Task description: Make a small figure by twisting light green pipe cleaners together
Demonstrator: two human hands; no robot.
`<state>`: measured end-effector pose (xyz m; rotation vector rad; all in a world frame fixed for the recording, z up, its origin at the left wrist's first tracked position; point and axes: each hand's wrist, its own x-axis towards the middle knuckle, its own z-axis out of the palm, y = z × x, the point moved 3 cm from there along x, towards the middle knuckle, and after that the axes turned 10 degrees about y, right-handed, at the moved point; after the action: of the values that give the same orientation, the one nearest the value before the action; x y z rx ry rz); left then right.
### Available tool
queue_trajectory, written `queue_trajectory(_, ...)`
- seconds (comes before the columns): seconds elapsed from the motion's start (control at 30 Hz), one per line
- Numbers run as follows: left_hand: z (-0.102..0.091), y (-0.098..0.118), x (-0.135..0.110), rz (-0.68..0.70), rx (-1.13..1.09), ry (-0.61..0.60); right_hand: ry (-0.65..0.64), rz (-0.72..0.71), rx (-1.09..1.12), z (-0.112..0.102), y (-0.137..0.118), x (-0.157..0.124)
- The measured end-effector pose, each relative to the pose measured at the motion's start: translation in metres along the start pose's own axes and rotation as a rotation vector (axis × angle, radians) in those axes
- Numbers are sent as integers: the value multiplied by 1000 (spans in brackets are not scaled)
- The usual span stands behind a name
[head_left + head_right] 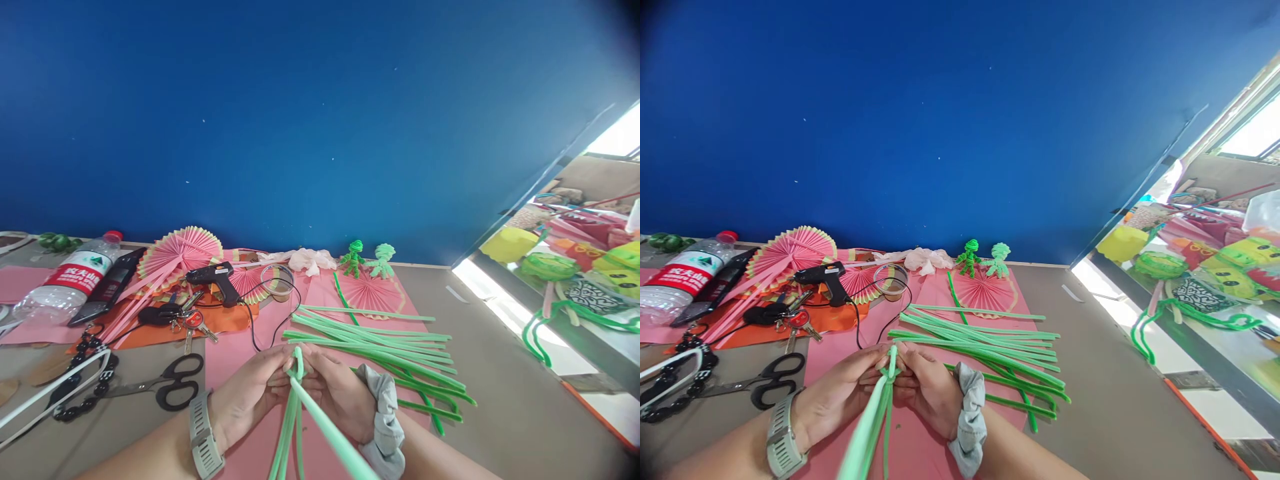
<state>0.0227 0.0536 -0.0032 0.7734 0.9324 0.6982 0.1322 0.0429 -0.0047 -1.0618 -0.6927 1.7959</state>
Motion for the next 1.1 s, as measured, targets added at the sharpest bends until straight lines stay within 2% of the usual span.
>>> queue_trajectory(0.17,4,7,-9,-7,-99,44,34,26,9,0,1,-4)
queue_trajectory(0.3,3,20,-18,90,73,143,72,25,-8,-3,0,-7)
queue_trajectory(0.4,0,21,-19,150,210,180,72,20,-19,-2,-2,-7)
queue_trajectory(0.57,-1,14,-17,189,319,151,40,43,31,-1,-5,-6)
queue_trajectory(0.83,8,21,-22,191,395,47,-51,94,117,3,-9,-11)
queue_trajectory(1.1,9,20,-21,246,427,41,-8,93,162,-2,-8,-9)
